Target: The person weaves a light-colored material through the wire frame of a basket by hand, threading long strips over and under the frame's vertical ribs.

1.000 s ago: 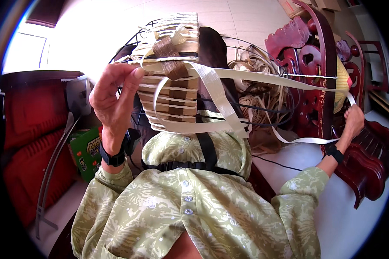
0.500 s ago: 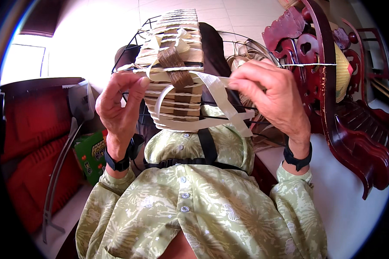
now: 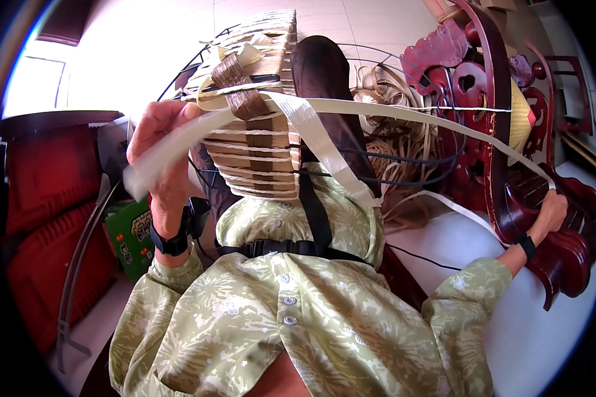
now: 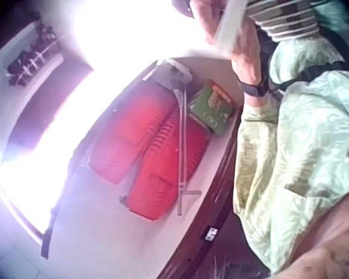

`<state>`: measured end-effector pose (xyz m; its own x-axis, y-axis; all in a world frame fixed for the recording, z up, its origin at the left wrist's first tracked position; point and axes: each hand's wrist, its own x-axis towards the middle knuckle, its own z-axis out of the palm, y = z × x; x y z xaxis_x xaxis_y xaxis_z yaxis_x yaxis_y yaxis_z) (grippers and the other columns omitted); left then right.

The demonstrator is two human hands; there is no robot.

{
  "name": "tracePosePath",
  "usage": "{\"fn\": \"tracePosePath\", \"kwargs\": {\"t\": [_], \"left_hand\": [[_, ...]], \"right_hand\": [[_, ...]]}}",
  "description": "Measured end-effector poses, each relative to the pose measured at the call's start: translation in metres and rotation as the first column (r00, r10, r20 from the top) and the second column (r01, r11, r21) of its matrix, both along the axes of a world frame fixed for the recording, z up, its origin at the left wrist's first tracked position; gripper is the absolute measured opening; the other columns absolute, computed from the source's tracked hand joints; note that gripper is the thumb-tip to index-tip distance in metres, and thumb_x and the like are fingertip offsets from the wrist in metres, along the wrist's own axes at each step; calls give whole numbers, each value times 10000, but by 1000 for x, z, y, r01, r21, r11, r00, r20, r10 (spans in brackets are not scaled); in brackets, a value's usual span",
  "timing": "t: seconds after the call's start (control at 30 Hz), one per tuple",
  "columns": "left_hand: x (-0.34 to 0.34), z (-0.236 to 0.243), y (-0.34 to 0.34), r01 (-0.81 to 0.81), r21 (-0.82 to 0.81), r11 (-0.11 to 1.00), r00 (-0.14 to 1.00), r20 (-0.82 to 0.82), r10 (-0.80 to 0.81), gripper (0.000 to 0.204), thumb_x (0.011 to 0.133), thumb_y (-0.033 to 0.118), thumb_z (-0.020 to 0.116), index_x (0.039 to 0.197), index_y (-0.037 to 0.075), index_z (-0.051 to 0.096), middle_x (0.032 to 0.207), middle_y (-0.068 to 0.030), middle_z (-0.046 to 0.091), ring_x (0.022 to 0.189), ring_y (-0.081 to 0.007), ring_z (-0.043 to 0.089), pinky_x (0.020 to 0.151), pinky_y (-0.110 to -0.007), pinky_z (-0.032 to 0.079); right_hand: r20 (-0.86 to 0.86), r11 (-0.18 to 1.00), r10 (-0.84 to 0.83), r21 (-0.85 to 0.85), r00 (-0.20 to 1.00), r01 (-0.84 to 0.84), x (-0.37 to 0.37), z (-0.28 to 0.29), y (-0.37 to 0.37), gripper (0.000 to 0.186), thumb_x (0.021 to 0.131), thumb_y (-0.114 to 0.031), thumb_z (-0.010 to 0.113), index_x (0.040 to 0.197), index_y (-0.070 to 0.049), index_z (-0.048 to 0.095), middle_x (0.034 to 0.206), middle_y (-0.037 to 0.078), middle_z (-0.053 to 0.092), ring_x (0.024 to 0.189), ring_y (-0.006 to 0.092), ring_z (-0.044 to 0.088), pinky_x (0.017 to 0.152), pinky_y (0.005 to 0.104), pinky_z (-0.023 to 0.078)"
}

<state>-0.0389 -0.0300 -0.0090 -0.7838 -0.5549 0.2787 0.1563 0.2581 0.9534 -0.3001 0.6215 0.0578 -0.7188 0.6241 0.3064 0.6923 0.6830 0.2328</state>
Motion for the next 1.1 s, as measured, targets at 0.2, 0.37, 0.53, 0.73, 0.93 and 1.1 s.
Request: {"fn": "tracePosePath", "kwargs": {"t": [0.2, 0.37, 0.53, 0.73, 0.93, 1.1], "left_hand": [[3, 2, -6, -22, -63, 998, 999, 28, 23, 95, 917, 37, 715, 968, -18, 657, 851, -31, 699, 787, -58, 632, 711, -198, 506], [5, 9, 1, 0, -63, 998, 999, 34, 2, 79, 924, 30, 704, 952, -17, 648, 839, -26, 692, 775, -55, 628, 705, -199, 508], [-2, 9, 0, 23, -123, 992, 1000, -7, -24, 86, 919, 30, 711, 949, -12, 641, 832, -25, 689, 798, -65, 636, 724, -207, 515], [-30, 13, -12, -85, -208, 974, 985, -166, 50, 106, 905, 46, 735, 909, 0, 640, 743, 15, 653, 702, -23, 588, 617, -174, 453], [-41, 12, -25, -174, -223, 959, 942, -322, 96, 107, 893, 46, 750, 884, 19, 647, 680, 38, 604, 585, 5, 488, 504, -167, 365], [-47, 14, -29, -126, -295, 947, 945, -326, 24, 104, 876, 25, 754, 866, 23, 650, 701, 22, 627, 599, -8, 517, 522, -168, 385]], "right_hand": [[181, 995, 99, 3, 979, -101, -12, 18, -24, 440, 909, -357, 555, 1239, -85, 661, 1257, 188, 652, 1177, 379, 607, 970, 471, 475], [-414, 304, 820, -271, 395, -913, 30, 8, -232, 293, 994, -167, 576, 1255, -55, 649, 1221, 99, 664, 1123, 209, 612, 995, 319, 447], [-457, -337, 888, -562, -55, -756, 111, -5, -411, 309, 882, -177, 718, 1153, -41, 656, 1060, 112, 668, 955, 267, 614, 895, 357, 472], [-541, -269, 823, -638, 172, -721, 112, 6, -385, 61, 884, -11, 686, 897, 12, 631, 782, -5, 577, 751, 65, 513, 664, 236, 423], [-103, 398, 841, -547, 531, -737, 57, 1, -237, 149, 935, -145, 661, 970, -1, 646, 757, 1, 606, 732, 104, 549, 707, 288, 458], [-368, 256, 767, -576, 526, -776, 77, 3, -276, 313, 953, -141, 639, 1236, -7, 621, 1089, 100, 703, 986, 174, 670, 898, 308, 509]]}}
